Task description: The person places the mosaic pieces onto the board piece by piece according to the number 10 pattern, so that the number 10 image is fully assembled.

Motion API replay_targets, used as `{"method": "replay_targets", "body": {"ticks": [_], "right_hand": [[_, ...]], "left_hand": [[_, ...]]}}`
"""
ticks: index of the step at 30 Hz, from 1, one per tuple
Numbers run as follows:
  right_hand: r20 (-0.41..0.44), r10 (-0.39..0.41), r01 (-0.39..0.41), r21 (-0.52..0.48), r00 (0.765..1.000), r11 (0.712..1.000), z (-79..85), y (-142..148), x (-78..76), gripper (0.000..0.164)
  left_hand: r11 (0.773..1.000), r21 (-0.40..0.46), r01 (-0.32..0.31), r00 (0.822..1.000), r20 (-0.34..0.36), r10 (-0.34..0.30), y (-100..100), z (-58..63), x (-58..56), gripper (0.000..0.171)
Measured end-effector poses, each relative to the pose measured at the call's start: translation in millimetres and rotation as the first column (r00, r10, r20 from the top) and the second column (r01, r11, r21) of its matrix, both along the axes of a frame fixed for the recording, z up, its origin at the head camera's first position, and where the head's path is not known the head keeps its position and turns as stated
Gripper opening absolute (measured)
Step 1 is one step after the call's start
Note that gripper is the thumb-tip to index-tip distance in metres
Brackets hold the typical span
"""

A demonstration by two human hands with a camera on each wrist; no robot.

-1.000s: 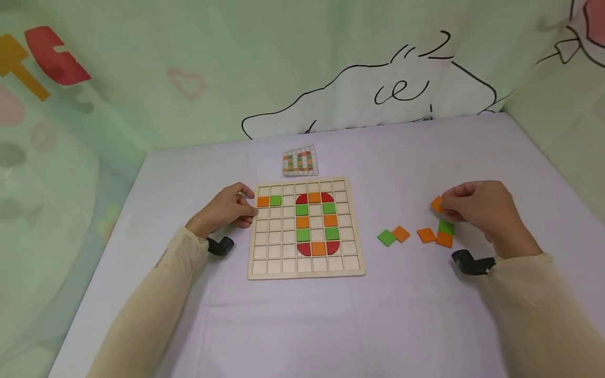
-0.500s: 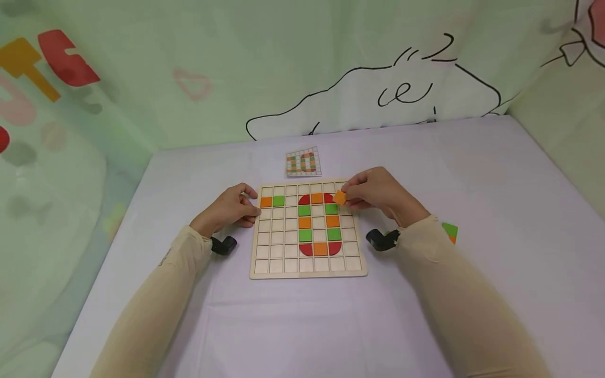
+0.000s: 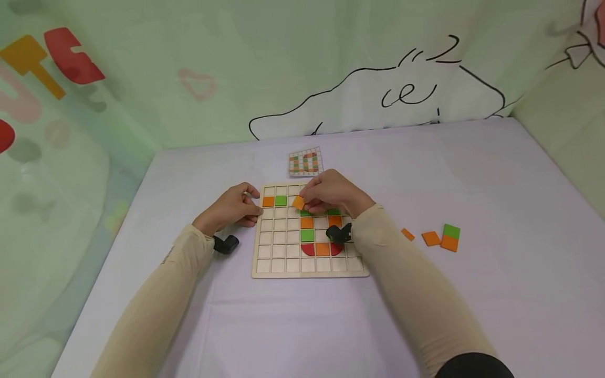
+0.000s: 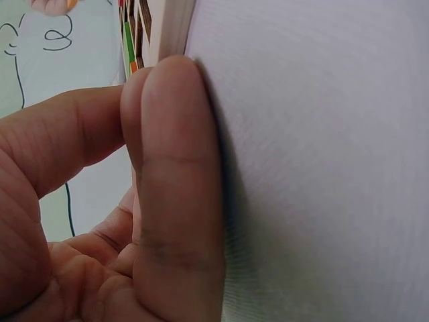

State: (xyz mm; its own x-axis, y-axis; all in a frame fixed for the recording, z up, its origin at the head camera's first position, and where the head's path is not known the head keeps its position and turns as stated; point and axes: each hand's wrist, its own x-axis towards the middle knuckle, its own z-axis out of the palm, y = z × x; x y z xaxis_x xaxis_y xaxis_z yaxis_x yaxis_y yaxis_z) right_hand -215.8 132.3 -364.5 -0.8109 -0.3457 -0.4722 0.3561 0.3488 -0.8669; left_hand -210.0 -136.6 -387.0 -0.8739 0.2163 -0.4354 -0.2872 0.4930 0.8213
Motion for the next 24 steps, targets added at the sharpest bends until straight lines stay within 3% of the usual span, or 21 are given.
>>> {"method": "replay_targets", "body": {"ticks": [9,24], "right_hand": [[-0.055,0.062,-0.060,0.042,0.997,0.997,-6.8,-31.6,-6.8,0.019],[-0.136,0.146,-0.117,0.202,0.980,0.972,-0.1,-53.5,-5.6,0.013]], "left_hand": [[1.000,0.001,0.005,1.000,0.002,-0.005,-0.1,-0.2,-1.6,0.042],[1.000,-0.002,-0.005,1.000,0.004,0.005,0.3,-0.8,-1.2,0.042]]}}
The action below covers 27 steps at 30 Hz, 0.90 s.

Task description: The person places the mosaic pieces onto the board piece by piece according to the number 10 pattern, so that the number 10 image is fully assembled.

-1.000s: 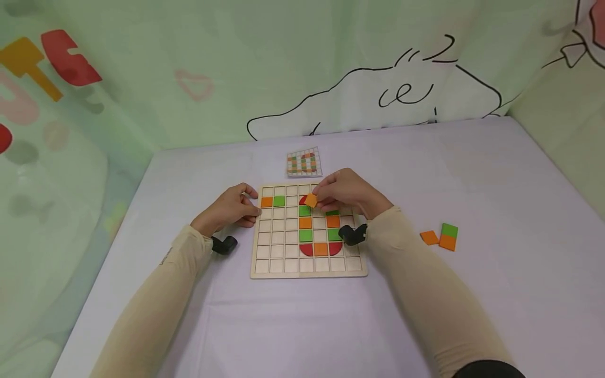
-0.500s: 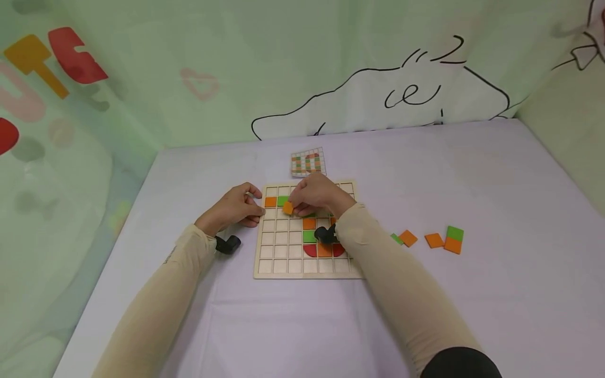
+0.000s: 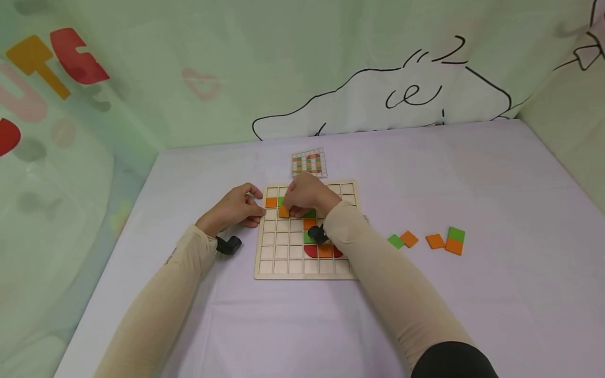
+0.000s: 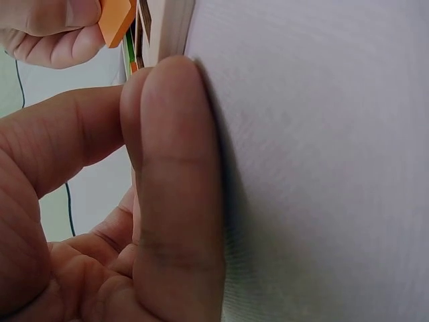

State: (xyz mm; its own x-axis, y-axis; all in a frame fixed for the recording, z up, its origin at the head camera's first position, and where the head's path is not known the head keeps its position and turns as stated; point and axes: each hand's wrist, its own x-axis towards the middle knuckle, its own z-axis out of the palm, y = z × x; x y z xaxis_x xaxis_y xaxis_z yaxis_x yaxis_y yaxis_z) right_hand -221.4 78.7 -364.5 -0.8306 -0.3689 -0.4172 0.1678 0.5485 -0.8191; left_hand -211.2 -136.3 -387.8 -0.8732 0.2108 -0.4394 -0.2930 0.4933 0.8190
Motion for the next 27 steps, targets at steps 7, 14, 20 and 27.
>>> {"method": "replay_targets", "body": {"ticks": [7,14,20,27], "right_hand": [[-0.054,0.023,-0.020,0.058,0.998,0.998,-1.5,-5.0,1.7,0.011],[-0.056,0.012,-0.008,0.077,0.998,0.997,-1.0,-7.1,4.8,0.007],[-0.062,-0.009,0.013,0.056,0.998,0.998,0.0,-9.5,7.7,0.010],[-0.149,0.057,-0.038,0.123,0.987,0.992,-1.7,-11.2,9.6,0.013]], "left_hand": [[1.000,0.010,0.003,1.000,0.002,-0.003,-0.2,0.4,0.2,0.041],[1.000,0.023,0.009,1.000,0.002,-0.009,-0.6,1.4,0.5,0.042],[1.000,0.019,0.000,1.000,0.005,0.000,-0.9,0.3,-0.9,0.042],[1.000,0.024,0.012,1.000,0.000,-0.012,-1.3,-0.4,-0.8,0.042]]}}
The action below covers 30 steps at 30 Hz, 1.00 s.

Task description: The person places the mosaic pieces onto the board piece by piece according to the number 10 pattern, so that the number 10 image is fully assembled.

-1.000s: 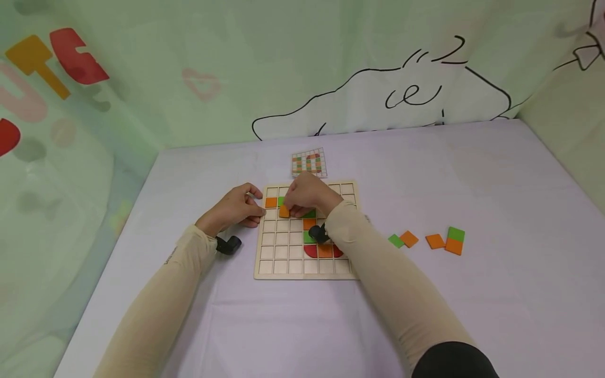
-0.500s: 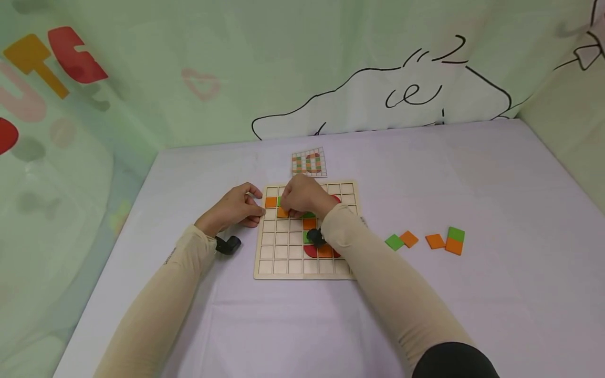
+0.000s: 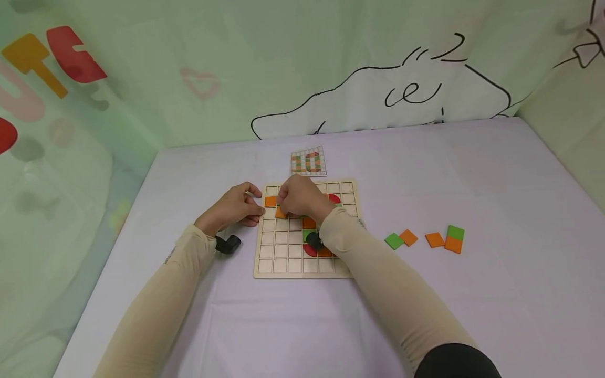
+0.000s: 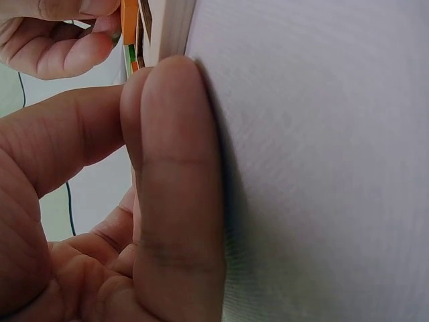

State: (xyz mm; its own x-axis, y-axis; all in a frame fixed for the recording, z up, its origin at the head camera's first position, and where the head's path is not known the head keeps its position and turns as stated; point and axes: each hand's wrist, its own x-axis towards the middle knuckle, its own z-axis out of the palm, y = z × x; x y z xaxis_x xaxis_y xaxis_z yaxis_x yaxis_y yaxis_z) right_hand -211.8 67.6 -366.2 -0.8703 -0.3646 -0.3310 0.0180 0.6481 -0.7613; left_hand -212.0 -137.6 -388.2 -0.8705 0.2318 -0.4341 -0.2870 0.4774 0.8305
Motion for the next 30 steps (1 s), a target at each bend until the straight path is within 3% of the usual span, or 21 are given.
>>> {"method": "replay_targets", "body": {"ticks": [7,24,30], "right_hand": [[-0.070,0.081,-0.074,0.091,0.994,0.993,-2.0,-2.7,1.5,0.019],[-0.055,0.056,-0.053,0.056,0.997,0.997,-3.6,2.6,0.8,0.013],[-0.007,0.029,-0.029,-0.094,1.000,0.995,0.2,27.2,6.7,0.017]], "left_hand": [[1.000,0.003,0.003,1.000,-0.003,-0.003,-0.9,0.7,0.7,0.043],[1.000,0.006,0.003,1.000,-0.004,-0.003,0.6,-3.0,-0.6,0.042],[1.000,-0.003,0.007,1.000,-0.009,-0.007,1.3,-2.8,0.1,0.042]]}}
